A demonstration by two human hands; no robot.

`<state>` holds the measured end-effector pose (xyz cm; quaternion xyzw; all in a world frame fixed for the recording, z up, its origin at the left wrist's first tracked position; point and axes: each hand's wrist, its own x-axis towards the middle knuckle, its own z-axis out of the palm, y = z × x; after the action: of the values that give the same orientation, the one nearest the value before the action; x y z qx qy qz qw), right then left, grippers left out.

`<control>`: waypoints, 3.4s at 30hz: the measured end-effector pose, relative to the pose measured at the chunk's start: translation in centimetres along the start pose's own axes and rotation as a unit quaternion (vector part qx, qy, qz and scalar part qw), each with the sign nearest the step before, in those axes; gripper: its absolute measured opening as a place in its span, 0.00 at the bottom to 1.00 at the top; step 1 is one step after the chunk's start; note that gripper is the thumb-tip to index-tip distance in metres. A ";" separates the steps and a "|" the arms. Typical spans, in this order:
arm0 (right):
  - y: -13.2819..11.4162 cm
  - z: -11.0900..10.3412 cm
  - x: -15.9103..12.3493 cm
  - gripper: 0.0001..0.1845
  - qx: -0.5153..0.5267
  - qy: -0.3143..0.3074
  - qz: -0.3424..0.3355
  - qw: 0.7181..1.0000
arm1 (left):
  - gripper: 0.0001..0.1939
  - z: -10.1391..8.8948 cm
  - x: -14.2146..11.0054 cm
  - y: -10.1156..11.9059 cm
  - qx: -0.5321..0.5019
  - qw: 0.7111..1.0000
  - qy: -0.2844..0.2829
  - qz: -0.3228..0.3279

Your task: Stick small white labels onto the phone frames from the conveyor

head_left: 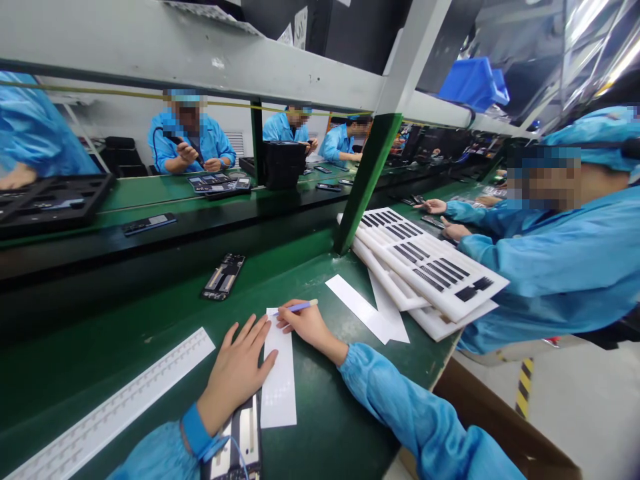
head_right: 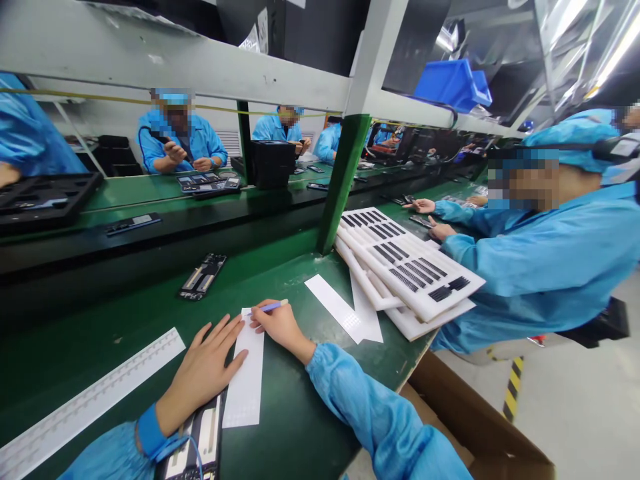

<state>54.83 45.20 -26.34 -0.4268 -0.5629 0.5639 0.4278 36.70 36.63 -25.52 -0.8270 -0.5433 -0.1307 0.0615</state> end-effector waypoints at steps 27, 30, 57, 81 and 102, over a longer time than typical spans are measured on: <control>-0.8 -0.4 -0.4 0.30 0.078 0.009 0.009 0.997 | 0.23 -1.9 -0.2 0.0 -0.078 0.993 0.071 -0.047; -1.3 0.0 -1.7 0.29 0.077 -0.004 0.011 0.997 | 0.20 -3.3 -3.4 -0.8 -0.094 0.987 0.095 -0.090; -0.8 7.0 -4.8 0.16 0.036 -0.210 0.085 0.973 | 0.28 -3.9 -12.0 -1.2 -0.011 0.997 0.032 -0.071; -4.6 15.4 -5.3 0.27 0.047 -0.186 0.066 0.979 | 0.18 -7.9 -22.9 -10.6 0.063 0.953 0.175 -0.241; -1.2 24.3 -5.4 0.14 -0.032 -0.308 0.016 0.951 | 0.21 -6.9 -22.8 -10.1 0.072 0.963 0.053 -0.254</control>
<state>32.89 33.46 -25.07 -0.2547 -0.6779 0.6566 0.2108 17.90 18.85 -25.81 -0.6474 -0.7393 -0.1457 0.1145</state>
